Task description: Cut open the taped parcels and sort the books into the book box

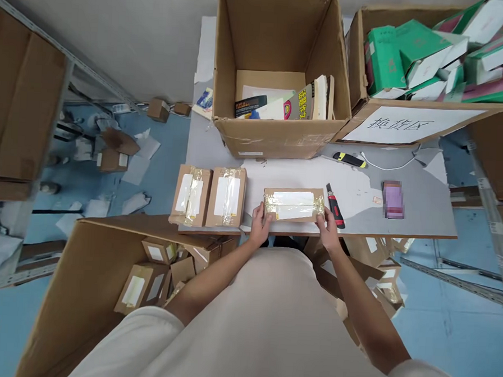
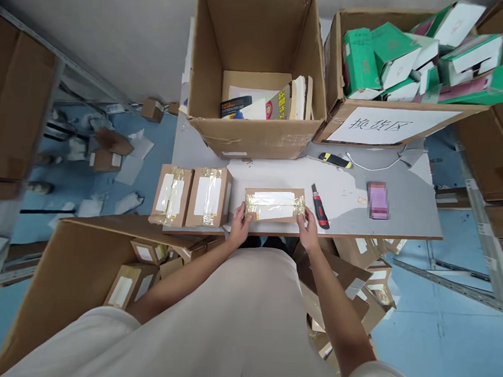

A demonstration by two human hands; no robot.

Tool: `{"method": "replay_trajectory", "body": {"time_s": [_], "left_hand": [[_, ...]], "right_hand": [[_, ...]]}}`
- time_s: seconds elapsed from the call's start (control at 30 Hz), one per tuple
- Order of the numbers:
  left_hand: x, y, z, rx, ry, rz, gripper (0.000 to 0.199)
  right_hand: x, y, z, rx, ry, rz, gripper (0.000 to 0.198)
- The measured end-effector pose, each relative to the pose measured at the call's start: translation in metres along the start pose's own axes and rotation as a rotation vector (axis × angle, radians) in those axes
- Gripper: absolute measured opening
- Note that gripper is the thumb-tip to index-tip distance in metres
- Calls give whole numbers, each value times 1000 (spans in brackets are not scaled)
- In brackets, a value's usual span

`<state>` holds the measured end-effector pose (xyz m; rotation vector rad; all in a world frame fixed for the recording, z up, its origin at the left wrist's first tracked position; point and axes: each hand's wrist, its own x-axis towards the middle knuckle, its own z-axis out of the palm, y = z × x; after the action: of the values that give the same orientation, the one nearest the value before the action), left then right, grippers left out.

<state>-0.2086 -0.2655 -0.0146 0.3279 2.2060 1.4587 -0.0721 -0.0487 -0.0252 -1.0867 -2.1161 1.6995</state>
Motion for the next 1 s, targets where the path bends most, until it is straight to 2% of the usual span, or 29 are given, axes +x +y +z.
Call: {"method": "replay_trajectory", "body": {"time_s": [0.1,0.27,0.3,0.37,0.43,0.5,0.67,0.83,1.0], "left_hand": [[1,-5,-6,-20,-53,21,69],[10,-15,-17,47,-133,45,108],[12,-17,-17,80,-143,48,107],[16,-21,-15,115,-159,66,92],[18,-25,-10,91,-159,74,73],[18,-29,-4,35,-145,55,64],[17,-21,0,-30,-74,23,57],[24,4,0,93,11,44,51],[34,8,15,210,30,-10,46]], "right_hand": [[-3,1,2,54,0,16,63],[4,11,-12,160,-47,80,60],[7,14,-16,148,-48,95,61],[15,20,-21,88,-73,99,68],[23,23,-21,25,-148,73,72],[28,22,-18,3,-235,45,71],[32,9,-20,20,-300,18,61],[38,-2,-38,-189,-267,-44,47],[50,-4,-31,-322,-244,-15,50]]}}
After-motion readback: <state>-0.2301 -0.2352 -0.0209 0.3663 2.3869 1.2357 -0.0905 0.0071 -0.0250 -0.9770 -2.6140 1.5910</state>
